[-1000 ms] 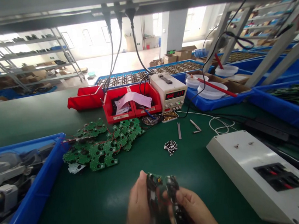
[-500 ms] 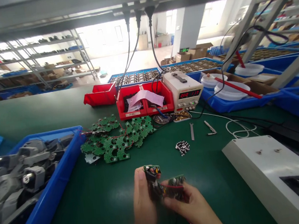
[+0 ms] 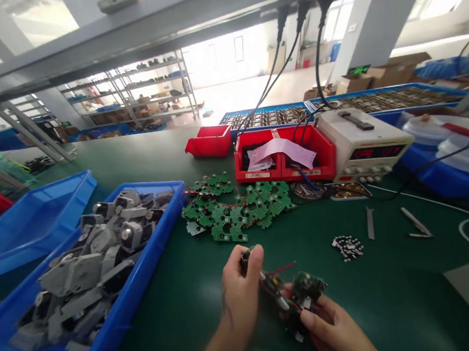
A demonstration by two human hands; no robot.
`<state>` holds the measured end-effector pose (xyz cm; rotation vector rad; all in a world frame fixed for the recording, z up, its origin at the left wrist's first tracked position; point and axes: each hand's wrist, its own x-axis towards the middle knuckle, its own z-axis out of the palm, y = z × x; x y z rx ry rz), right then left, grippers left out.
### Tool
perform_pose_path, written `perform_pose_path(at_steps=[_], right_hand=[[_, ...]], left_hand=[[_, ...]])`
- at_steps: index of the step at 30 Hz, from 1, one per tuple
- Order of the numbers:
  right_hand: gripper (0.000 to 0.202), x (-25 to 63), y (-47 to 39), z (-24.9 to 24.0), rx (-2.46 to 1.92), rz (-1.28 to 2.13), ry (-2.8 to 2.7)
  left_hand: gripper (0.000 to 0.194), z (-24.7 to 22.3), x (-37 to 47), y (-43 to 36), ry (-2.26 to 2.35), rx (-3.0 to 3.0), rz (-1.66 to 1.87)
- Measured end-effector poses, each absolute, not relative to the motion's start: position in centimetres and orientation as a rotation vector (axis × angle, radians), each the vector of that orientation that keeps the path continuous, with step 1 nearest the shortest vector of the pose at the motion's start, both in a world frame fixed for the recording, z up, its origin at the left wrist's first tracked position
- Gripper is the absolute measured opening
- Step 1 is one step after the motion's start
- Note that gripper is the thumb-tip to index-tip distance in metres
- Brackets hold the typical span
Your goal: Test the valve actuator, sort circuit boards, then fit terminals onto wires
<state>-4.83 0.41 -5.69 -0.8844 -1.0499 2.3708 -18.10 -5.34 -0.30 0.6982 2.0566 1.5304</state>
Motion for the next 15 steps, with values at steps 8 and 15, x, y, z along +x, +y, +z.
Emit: perform_pose_path(at_steps=[8, 15], right_hand=[[0.048, -5.5, 0.7, -5.3, -0.995, 2.274, -1.180], [0.042, -6.3, 0.7, -3.2, -0.832, 2.419, -1.194]], left_hand=[[0.034, -0.3, -19.3, -6.0, 2.137, 0.882, 1.422], [0.053, -0.9, -20.6, -7.5, 1.921, 0.652, 1.456]])
